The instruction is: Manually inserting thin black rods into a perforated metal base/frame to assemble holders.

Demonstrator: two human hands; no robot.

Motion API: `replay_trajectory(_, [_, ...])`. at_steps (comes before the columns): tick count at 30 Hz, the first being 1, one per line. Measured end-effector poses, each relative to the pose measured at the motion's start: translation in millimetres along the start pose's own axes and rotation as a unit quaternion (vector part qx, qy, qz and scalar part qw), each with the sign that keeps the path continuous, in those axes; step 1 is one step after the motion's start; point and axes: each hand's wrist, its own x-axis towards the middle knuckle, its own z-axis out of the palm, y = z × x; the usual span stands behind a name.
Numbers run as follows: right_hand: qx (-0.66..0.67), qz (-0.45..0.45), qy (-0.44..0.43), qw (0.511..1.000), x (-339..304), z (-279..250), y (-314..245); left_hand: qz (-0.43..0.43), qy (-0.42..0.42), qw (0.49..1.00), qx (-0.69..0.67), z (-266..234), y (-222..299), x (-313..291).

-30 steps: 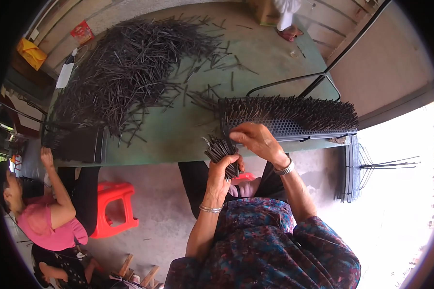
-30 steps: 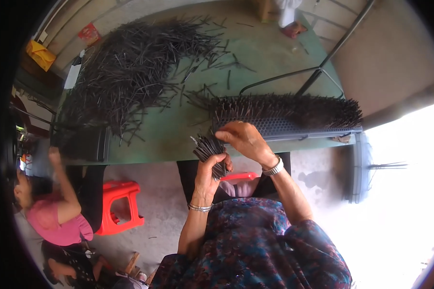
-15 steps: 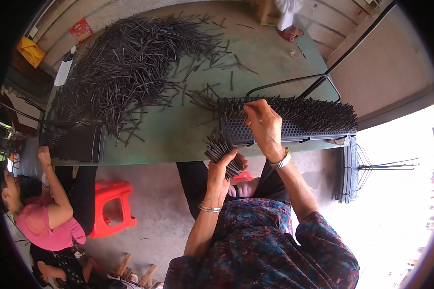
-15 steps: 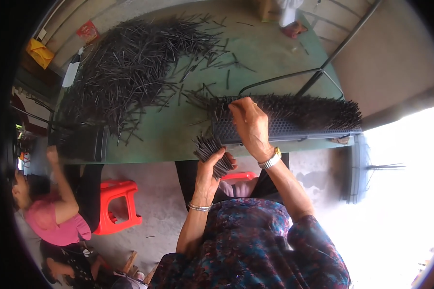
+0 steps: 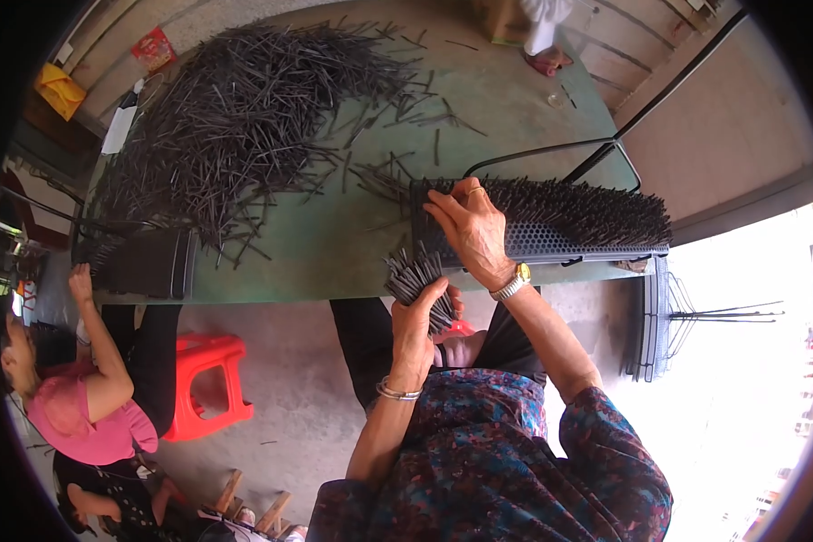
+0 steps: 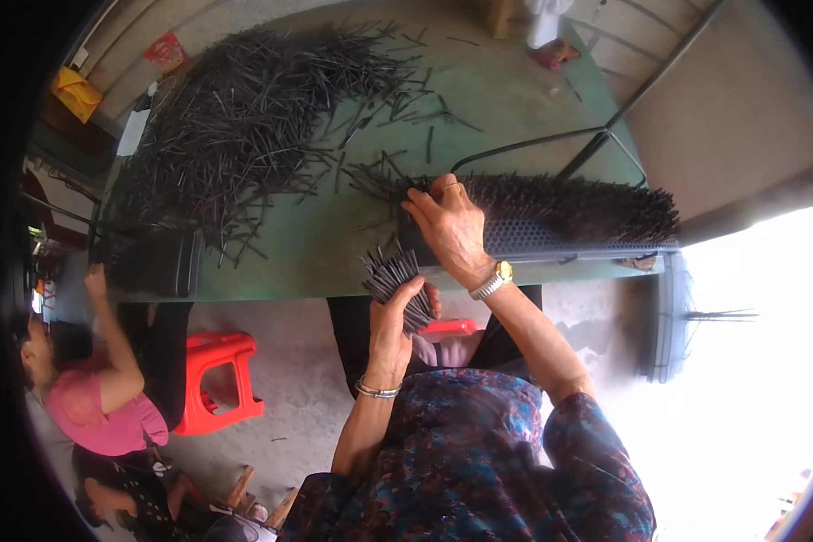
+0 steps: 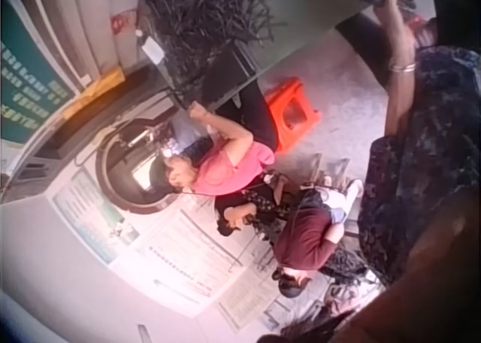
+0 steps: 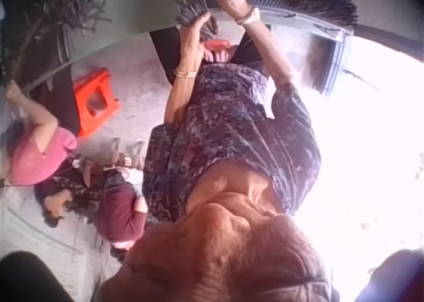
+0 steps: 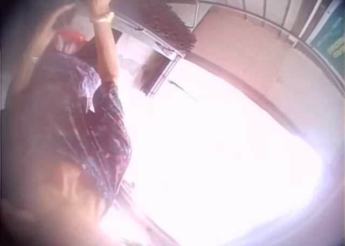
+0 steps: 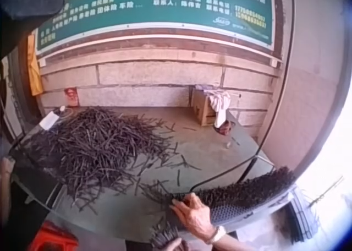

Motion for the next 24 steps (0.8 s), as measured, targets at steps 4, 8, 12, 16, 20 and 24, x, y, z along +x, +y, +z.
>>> replay_trajectory(4, [0.098, 0.065, -0.04, 0.992, -4, -22, -8, 0.012, 0.016, 1.0, 0.011, 5, 8, -6])
replay_trajectory(8, [0.155, 0.077, -0.102, 0.98, -13, -26, 2, 0.023, 0.024, 0.999, 0.018, 10, 9, -10])
replay_trajectory(12, [0.211, 0.074, -0.084, 0.971, -18, -10, 10, 0.009, 0.025, 1.0, 0.008, 8, 2, -7])
replay_trajectory(16, [0.209, 0.106, -0.068, 0.97, -21, 2, 8, 0.002, 0.035, 0.999, 0.009, 3, -4, -5])
replay_trajectory(20, [0.138, 0.057, -0.035, 0.988, -20, 7, 4, 0.007, 0.032, 0.999, -0.003, -2, -4, -4])
replay_trajectory(24, [0.125, 0.068, -0.026, 0.989, -13, 0, -1, 0.016, 0.044, 0.999, -0.006, -6, -5, 0])
